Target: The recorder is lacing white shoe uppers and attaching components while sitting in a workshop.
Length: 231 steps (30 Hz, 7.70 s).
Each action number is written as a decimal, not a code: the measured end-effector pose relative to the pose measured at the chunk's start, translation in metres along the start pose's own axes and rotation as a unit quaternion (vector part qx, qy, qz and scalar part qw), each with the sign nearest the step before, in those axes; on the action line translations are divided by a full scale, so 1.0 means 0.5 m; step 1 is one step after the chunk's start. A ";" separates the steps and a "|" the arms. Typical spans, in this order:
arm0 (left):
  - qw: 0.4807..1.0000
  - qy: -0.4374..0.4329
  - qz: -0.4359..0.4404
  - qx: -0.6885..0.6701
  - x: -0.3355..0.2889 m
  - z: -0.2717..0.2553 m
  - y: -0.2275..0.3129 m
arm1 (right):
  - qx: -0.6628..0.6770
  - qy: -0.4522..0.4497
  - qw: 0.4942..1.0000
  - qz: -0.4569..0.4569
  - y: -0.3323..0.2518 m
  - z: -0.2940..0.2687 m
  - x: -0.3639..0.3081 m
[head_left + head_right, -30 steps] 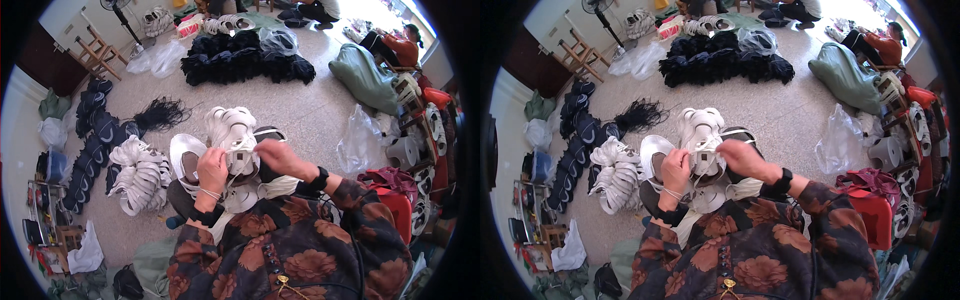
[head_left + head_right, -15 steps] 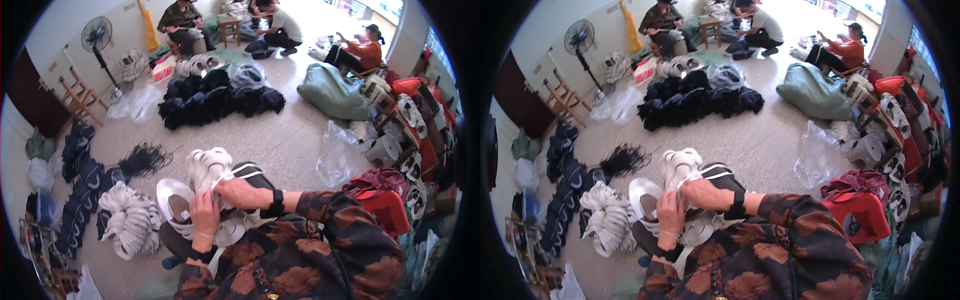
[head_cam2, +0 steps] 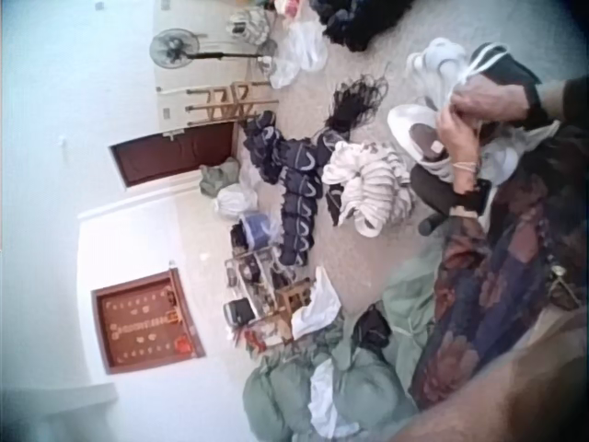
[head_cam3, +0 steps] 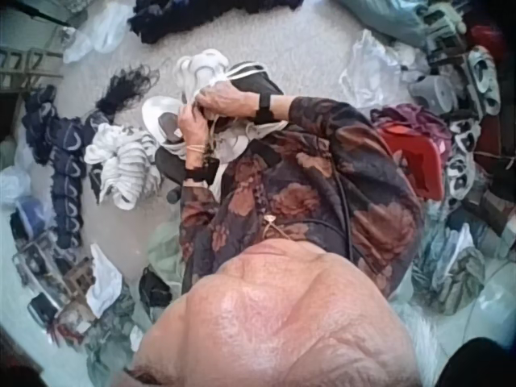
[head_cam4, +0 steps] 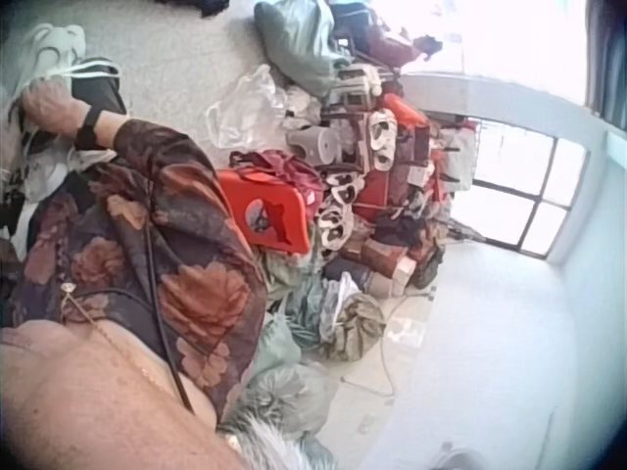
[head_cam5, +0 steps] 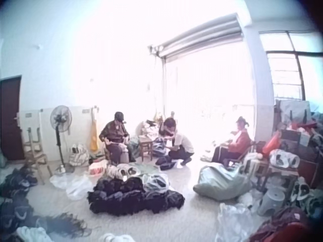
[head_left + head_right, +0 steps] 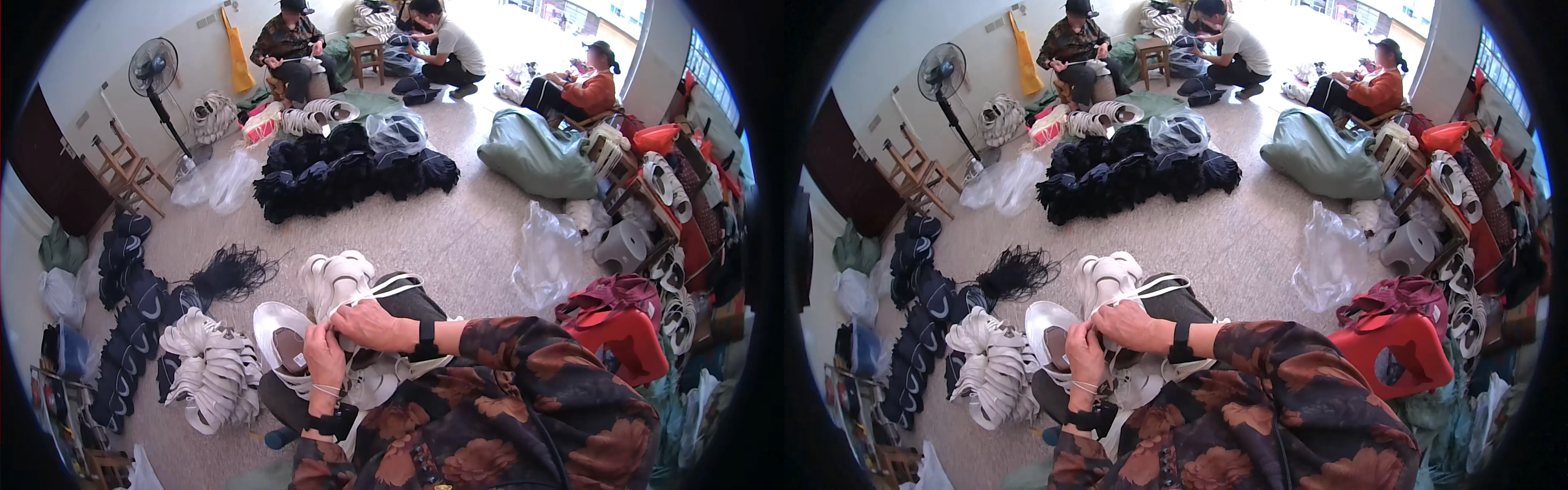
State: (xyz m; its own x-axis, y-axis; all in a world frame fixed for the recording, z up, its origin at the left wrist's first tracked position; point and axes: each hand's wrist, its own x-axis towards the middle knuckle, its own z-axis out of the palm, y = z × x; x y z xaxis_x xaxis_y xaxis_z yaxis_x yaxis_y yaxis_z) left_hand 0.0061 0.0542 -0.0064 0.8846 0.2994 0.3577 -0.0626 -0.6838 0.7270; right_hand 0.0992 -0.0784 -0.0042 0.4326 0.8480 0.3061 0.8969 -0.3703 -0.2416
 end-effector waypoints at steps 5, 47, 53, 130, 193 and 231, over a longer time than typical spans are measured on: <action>1.000 0.016 -0.020 0.001 -0.012 0.007 -0.003 | 0.044 -0.104 0.994 0.017 -0.012 -0.042 0.010; 0.995 -0.091 -0.029 0.010 0.050 -0.003 -0.003 | 0.478 -0.148 0.829 0.248 0.124 -0.108 -0.168; 0.977 -0.035 0.145 0.152 0.001 0.010 0.061 | 0.720 0.002 0.643 0.262 0.197 -0.121 -0.146; 0.605 -0.024 -0.428 -0.671 -0.088 0.074 0.036 | 0.263 0.071 0.953 0.130 0.017 -0.065 -0.087; 0.605 -0.008 -0.511 -0.610 -0.069 0.116 0.033 | 0.431 -0.276 0.828 0.228 0.064 -0.149 0.007; 0.570 -0.009 -0.524 -0.633 -0.069 0.108 0.040 | 0.173 -0.204 0.963 0.036 0.064 -0.126 0.031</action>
State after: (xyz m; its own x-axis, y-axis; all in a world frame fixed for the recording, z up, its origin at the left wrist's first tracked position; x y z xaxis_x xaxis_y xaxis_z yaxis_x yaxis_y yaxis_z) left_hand -0.0005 -0.0058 -0.0357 0.7465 0.0877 -0.6596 0.2308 0.8956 0.3803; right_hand 0.1403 -0.1008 0.0508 0.3584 0.9290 -0.0926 0.7514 -0.3459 -0.5620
